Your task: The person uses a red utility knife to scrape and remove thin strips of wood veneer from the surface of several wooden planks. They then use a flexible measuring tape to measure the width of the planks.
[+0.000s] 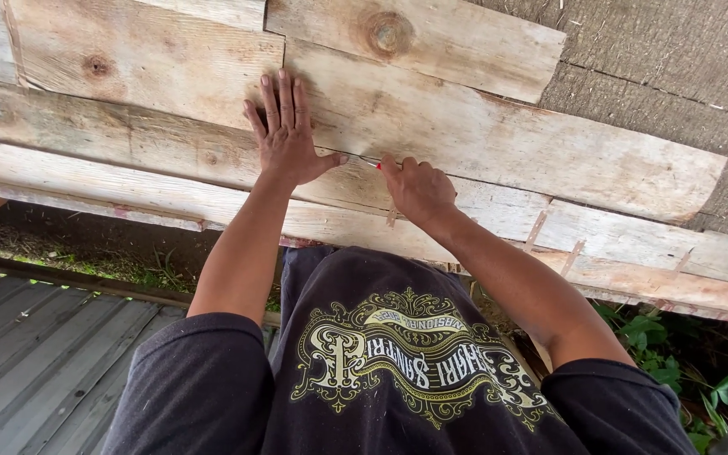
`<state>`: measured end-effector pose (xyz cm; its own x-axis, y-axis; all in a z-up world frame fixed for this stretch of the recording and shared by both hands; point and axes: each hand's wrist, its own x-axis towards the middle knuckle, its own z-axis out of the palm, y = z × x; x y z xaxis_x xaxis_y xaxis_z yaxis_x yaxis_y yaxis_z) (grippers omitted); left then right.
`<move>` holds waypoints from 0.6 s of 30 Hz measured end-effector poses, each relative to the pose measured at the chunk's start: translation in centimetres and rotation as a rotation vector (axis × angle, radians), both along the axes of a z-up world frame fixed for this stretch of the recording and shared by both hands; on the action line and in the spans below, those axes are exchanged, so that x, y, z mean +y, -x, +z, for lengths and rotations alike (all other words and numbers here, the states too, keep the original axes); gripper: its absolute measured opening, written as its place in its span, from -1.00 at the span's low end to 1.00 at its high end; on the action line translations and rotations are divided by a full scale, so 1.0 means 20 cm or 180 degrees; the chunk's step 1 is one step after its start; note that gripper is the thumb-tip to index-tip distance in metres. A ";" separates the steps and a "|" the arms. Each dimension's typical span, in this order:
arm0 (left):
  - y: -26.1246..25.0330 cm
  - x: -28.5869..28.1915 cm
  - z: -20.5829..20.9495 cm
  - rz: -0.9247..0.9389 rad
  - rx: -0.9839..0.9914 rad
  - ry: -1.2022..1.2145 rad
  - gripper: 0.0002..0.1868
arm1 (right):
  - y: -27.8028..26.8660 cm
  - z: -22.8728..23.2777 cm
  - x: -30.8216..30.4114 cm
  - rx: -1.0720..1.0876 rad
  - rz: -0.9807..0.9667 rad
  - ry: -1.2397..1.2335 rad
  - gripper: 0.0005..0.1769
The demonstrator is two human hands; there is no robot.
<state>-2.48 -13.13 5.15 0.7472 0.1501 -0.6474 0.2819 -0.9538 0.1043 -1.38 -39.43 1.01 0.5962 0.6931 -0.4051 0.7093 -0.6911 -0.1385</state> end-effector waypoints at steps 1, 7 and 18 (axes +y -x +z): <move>-0.01 0.00 0.01 0.0024 -0.0009 -0.0008 0.54 | -0.01 0.00 -0.01 -0.0108 0.0148 0.0095 -0.48; 0.00 0.00 0.00 0.0032 -0.0099 0.0009 0.52 | -0.01 -0.01 -0.02 -0.0111 0.0165 0.0090 -0.45; 0.00 0.00 -0.01 0.0006 -0.0068 0.0003 0.53 | -0.03 0.00 -0.11 -0.0264 0.0347 0.0175 -0.49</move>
